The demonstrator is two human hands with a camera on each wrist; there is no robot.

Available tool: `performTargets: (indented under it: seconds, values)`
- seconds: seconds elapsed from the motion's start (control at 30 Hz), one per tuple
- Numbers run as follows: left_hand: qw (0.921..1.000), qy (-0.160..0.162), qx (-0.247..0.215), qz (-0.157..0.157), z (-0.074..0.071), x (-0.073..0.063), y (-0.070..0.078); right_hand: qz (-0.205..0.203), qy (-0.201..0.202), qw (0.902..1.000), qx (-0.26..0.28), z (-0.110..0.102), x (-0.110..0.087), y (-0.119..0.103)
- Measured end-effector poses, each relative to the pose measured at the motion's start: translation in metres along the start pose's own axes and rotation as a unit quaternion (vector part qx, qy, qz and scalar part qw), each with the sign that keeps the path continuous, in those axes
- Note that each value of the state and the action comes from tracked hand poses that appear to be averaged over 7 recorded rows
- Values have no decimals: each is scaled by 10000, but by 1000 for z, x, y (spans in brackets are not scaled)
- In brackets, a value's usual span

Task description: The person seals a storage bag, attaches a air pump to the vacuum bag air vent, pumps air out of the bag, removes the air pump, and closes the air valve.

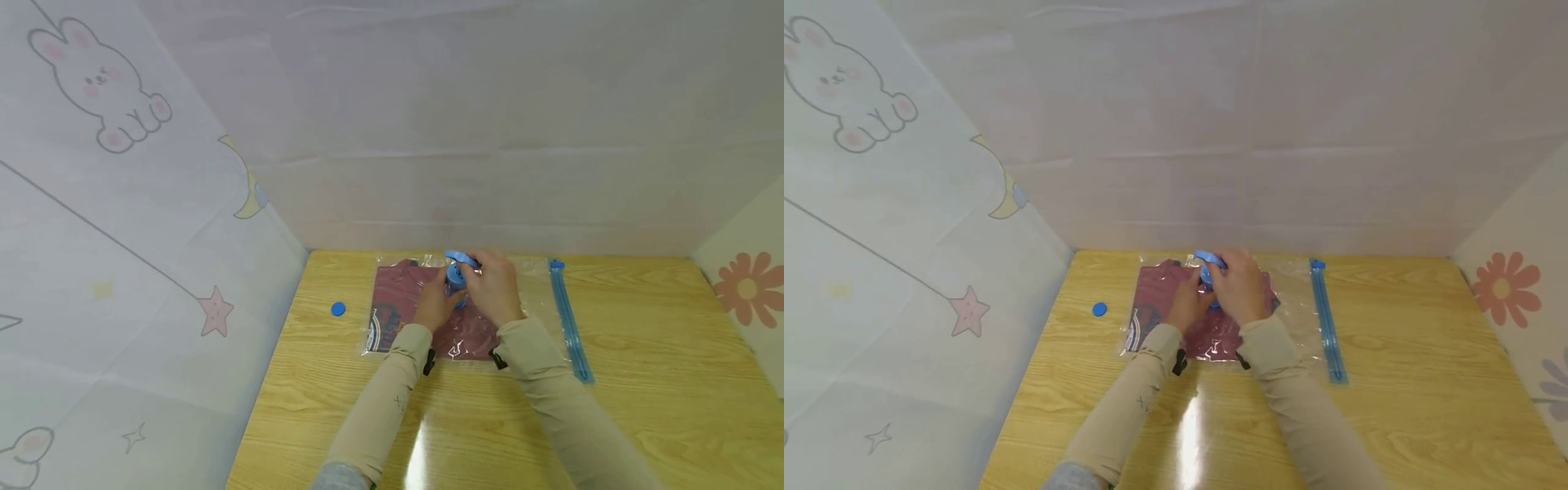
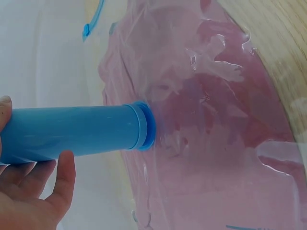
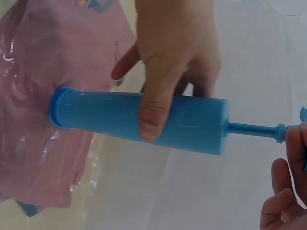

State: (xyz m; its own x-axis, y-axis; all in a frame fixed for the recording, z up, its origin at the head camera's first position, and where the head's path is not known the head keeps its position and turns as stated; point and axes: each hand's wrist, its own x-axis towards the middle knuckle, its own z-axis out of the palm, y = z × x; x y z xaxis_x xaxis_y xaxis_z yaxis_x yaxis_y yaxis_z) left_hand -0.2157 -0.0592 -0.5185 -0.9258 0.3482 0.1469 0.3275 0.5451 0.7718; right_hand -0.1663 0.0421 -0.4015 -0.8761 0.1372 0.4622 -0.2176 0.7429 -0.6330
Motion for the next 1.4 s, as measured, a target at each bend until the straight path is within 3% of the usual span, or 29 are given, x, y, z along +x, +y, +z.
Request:
performTargets:
  seconds: [0.3,0.53,0.73,1.07,1.4]
  values:
    - [9997,94,225,-73,2,-1,0,514,-469,9975,-157,7,-5,14]
    - [9996,73,267,-36,2,-2,0,485,-472,9975,-192,13,-6,22]
    - [10000,7,1,5,1,-3,-1,549,-555,9967,-202,16,-8,28]
    - [9999,83,114,59,1,-2,-2,621,-692,9955,-155,15,-8,26]
    - [10000,-43,44,1,-1,-4,1,727,-685,9947,-244,13,-8,24]
